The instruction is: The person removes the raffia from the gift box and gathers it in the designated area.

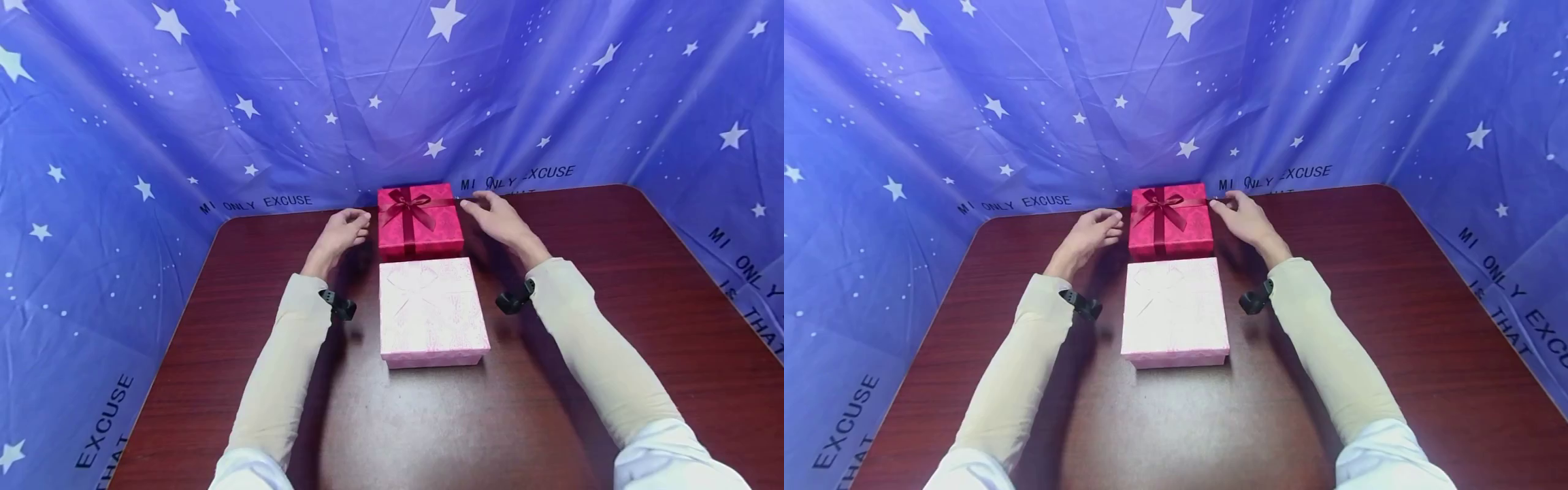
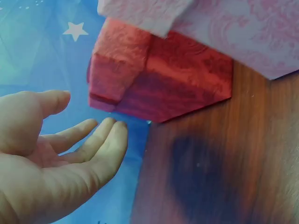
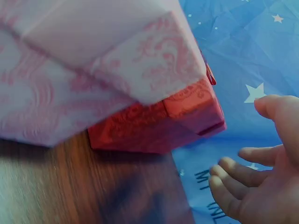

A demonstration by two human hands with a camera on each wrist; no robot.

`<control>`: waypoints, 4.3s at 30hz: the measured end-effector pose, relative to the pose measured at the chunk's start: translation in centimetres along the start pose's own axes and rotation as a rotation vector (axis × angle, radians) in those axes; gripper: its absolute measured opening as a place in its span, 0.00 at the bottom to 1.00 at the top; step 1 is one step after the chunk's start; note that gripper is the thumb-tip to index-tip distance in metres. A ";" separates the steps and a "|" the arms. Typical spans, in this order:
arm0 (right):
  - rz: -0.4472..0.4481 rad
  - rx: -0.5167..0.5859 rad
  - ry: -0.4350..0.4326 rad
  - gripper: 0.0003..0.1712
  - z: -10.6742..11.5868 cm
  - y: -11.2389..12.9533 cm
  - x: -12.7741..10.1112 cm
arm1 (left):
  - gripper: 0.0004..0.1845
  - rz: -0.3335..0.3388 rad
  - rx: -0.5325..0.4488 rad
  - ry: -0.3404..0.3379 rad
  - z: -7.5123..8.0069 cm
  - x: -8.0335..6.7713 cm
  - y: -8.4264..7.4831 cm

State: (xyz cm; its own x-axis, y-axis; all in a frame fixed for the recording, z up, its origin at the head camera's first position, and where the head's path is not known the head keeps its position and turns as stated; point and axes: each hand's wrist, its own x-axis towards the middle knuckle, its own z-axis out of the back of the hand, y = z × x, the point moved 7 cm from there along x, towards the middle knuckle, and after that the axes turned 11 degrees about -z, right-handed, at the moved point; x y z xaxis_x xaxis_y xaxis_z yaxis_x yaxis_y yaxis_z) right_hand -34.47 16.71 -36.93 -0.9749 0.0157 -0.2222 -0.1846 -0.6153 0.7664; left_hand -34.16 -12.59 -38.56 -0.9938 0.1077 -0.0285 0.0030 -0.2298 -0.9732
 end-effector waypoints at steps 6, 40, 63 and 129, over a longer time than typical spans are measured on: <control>-0.107 0.339 0.163 0.31 -2.2 -0.5 0.6 | 0.23 0.096 -0.205 0.047 -1.7 0.2 1.2; -0.194 0.502 0.301 0.28 -3.0 -0.9 0.7 | 0.20 0.105 -0.250 0.076 -2.1 0.6 1.3; -0.153 0.516 0.275 0.32 -1.0 1.6 0.1 | 0.23 0.071 -0.236 0.054 -1.2 0.5 -1.9; -0.079 0.721 0.238 0.27 0.8 4.2 -2.6 | 0.22 -0.031 -0.380 -0.010 0.2 -0.6 -5.1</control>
State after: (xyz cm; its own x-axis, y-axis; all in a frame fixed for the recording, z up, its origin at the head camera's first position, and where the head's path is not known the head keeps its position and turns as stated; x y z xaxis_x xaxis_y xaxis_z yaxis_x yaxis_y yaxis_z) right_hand -32.84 14.72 -32.66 -0.9175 -0.1821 -0.3535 -0.3676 0.0493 0.9287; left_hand -33.58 -11.64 -33.52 -0.9951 0.0993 0.0028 0.0120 0.1483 -0.9889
